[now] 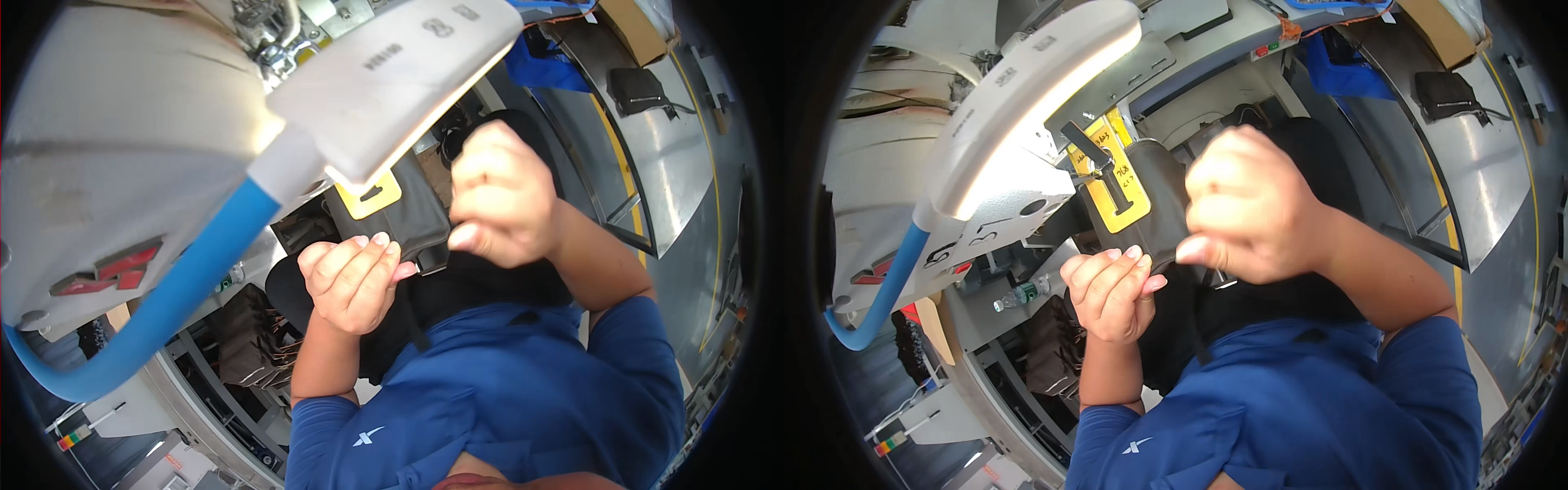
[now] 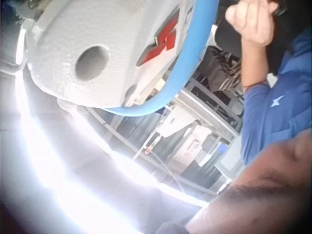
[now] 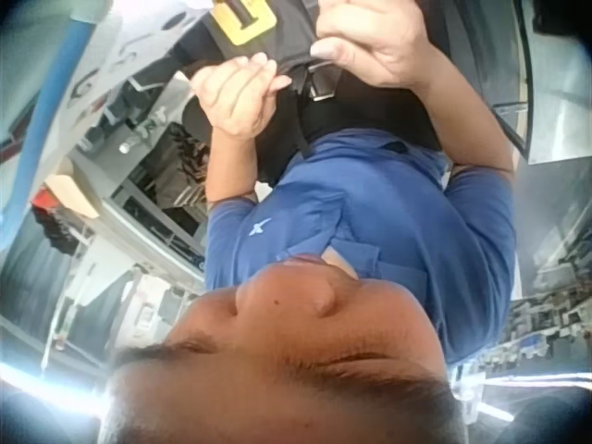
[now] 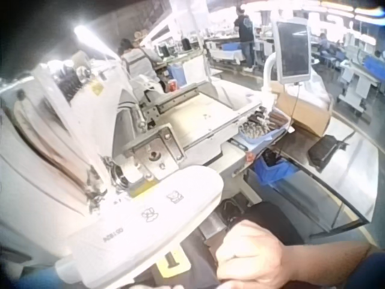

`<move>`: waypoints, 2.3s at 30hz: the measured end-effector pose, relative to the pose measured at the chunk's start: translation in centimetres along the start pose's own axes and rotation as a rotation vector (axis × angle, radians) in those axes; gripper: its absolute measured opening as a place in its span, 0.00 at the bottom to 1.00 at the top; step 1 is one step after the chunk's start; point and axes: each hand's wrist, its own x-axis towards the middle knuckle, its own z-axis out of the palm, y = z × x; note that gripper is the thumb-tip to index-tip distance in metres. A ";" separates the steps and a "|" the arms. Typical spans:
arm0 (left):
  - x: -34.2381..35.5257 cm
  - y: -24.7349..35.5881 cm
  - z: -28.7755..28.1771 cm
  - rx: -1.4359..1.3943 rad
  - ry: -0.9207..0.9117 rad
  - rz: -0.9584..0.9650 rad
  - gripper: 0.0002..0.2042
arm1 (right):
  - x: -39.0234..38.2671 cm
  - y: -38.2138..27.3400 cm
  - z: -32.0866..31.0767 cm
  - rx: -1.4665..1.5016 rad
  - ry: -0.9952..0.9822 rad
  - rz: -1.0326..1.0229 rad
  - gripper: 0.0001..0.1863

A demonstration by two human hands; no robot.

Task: Sewing a leather bag component using an industrial sewing machine.

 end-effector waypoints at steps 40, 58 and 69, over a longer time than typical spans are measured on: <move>-1.1 1.1 -1.1 -1.130 -0.002 -1.167 0.16 | -2.6 -3.6 3.0 0.585 -0.092 0.977 0.20; -3.1 0.4 -0.5 -1.047 0.088 -1.150 0.13 | 3.5 -8.5 -10.9 -0.196 -0.705 -0.135 0.12; -1.1 0.2 -0.9 -0.978 0.168 -1.264 0.15 | 4.9 -9.1 -9.8 -0.268 -0.811 -0.302 0.14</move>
